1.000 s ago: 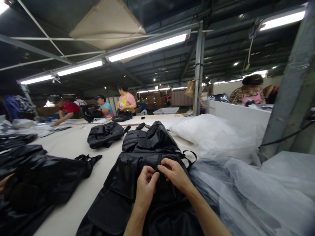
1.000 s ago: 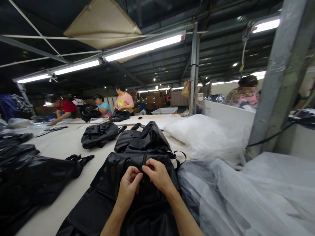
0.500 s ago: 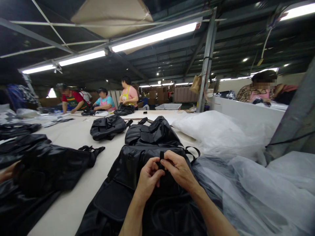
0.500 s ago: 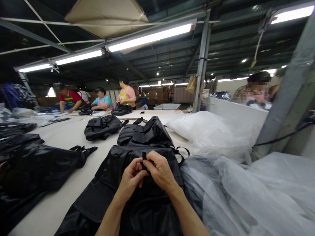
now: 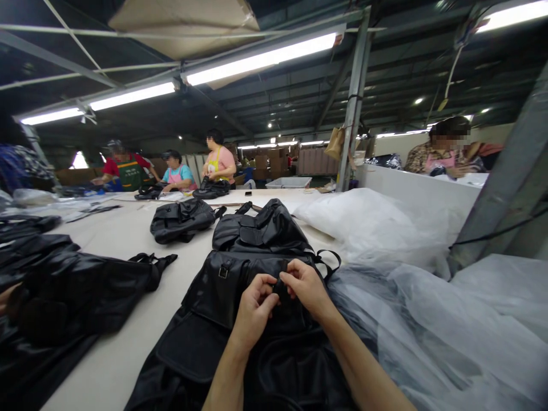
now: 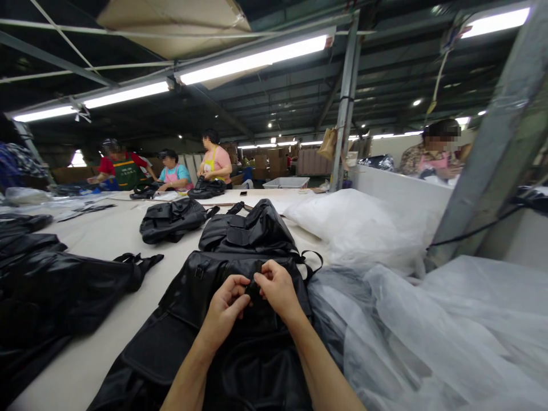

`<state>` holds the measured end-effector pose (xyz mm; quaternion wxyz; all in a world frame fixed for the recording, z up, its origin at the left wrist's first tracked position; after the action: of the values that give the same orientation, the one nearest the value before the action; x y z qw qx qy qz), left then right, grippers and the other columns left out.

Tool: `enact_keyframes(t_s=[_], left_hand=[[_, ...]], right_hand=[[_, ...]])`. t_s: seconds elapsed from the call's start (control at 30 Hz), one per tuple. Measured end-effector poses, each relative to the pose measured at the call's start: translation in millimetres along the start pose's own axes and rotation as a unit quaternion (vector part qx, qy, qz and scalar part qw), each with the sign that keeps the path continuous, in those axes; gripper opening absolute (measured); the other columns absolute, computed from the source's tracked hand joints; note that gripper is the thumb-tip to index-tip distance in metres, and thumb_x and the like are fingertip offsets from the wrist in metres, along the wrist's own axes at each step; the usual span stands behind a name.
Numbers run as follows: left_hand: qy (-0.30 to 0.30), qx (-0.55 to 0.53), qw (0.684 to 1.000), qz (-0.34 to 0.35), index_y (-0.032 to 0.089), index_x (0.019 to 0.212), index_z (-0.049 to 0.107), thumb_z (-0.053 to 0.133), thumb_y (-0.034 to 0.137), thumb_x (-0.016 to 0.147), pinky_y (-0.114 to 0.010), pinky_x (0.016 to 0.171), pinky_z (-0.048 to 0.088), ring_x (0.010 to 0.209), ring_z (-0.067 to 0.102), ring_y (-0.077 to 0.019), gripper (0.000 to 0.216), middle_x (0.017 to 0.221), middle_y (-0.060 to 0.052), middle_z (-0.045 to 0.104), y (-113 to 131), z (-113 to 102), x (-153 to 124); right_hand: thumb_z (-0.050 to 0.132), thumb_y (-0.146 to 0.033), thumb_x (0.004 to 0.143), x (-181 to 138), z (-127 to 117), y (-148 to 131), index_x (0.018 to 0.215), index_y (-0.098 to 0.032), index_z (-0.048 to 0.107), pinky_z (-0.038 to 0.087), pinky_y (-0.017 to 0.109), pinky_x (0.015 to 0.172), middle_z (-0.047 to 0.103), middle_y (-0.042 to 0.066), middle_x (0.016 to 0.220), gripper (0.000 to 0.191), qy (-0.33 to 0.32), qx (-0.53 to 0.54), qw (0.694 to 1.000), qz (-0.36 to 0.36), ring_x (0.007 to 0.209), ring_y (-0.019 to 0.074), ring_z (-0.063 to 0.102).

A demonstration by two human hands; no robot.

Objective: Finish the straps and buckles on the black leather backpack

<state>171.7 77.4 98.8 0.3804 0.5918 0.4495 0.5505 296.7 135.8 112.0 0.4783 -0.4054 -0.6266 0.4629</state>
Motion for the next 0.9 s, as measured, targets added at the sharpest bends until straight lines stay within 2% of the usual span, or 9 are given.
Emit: enact_keyframes(t_s=[0.13,0.23,0.37,0.47,0.57,0.7,0.8,0.9], left_hand=[[0.009,0.010,1.000,0.002,0.018,0.094,0.053,0.057,0.027,0.078,-0.020,0.054,0.041,0.062,0.054,-0.0116,0.019,0.071,0.002,0.055,1,-1,0],[0.016,0.006,1.000,-0.005,0.019,0.091,0.053,0.057,0.028,0.076,-0.021,0.056,0.041,0.070,0.059,-0.0138,0.018,0.076,0.001,0.057,-1,-3,1],[0.027,-0.004,0.997,-0.076,0.018,0.084,0.050,0.059,0.033,0.070,-0.019,0.046,0.032,0.049,0.047,-0.0084,0.022,0.068,0.001,0.061,-16,-5,4],[0.001,0.007,0.993,-0.116,0.015,0.082,0.056,0.057,0.034,0.069,-0.019,0.041,0.025,0.043,0.039,-0.0059,0.023,0.070,-0.003,0.066,-22,-3,3],[-0.019,-0.007,0.994,-0.112,0.014,0.085,0.060,0.059,0.036,0.069,-0.018,0.041,0.023,0.042,0.037,-0.0052,0.027,0.067,-0.002,0.065,-18,-1,3],[-0.020,-0.017,0.994,-0.106,0.013,0.086,0.062,0.060,0.035,0.069,-0.019,0.042,0.023,0.042,0.036,-0.0051,0.028,0.064,-0.001,0.064,-13,-3,2],[-0.021,-0.005,0.995,-0.097,0.013,0.086,0.063,0.059,0.032,0.070,-0.019,0.044,0.027,0.045,0.039,-0.0060,0.025,0.066,-0.002,0.065,-11,-3,1],[-0.025,0.008,0.996,-0.085,0.014,0.085,0.064,0.057,0.028,0.071,-0.019,0.047,0.032,0.049,0.043,-0.0074,0.021,0.067,-0.002,0.064,-10,-2,0]], right_hand=[[0.060,-0.036,0.065,3,-2,11,0.067,-0.019,0.048,0.037,0.019,0.042,0.054,-0.003,0.055,0.021,-0.017,0.026,0.999,0.044,0.046,0.0089,0.048],[0.059,-0.035,0.065,1,-1,10,0.069,-0.017,0.053,0.036,0.017,0.042,0.055,-0.002,0.059,0.019,-0.026,0.030,0.998,0.054,0.051,0.0088,0.049],[0.058,-0.032,0.063,-1,2,6,0.074,-0.016,0.059,0.034,0.017,0.041,0.055,-0.002,0.063,0.020,-0.039,0.021,0.998,0.052,0.054,0.0094,0.048],[0.058,-0.031,0.063,-1,3,5,0.071,-0.017,0.057,0.034,0.018,0.041,0.053,-0.002,0.060,0.016,-0.042,0.008,0.998,0.045,0.053,0.0099,0.047],[0.060,-0.031,0.064,0,2,4,0.069,-0.018,0.053,0.033,0.018,0.043,0.052,-0.003,0.057,0.016,-0.036,0.000,0.999,0.040,0.052,0.0095,0.046],[0.058,-0.039,0.071,1,-1,2,0.079,-0.019,0.055,0.035,0.019,0.046,0.055,-0.003,0.060,0.022,-0.030,-0.015,0.999,0.015,0.052,0.0101,0.049],[0.050,-0.047,0.082,3,-4,3,0.070,-0.020,0.049,0.036,0.022,0.048,0.055,-0.002,0.060,0.030,-0.011,-0.056,0.998,-0.014,0.051,0.0103,0.048],[0.050,-0.044,0.083,6,-5,8,0.061,-0.020,0.040,0.032,0.022,0.049,0.049,-0.003,0.055,0.034,0.003,-0.079,0.997,-0.020,0.050,0.0098,0.043]])
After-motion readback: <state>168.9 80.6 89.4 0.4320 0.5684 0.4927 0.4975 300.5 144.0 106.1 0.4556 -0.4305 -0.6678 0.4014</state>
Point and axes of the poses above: each hand's wrist, its own x-axis towards the middle knuckle, its own z-axis out of the palm, y = z × x, the point moved 7 cm from there along x, towards the middle knuckle
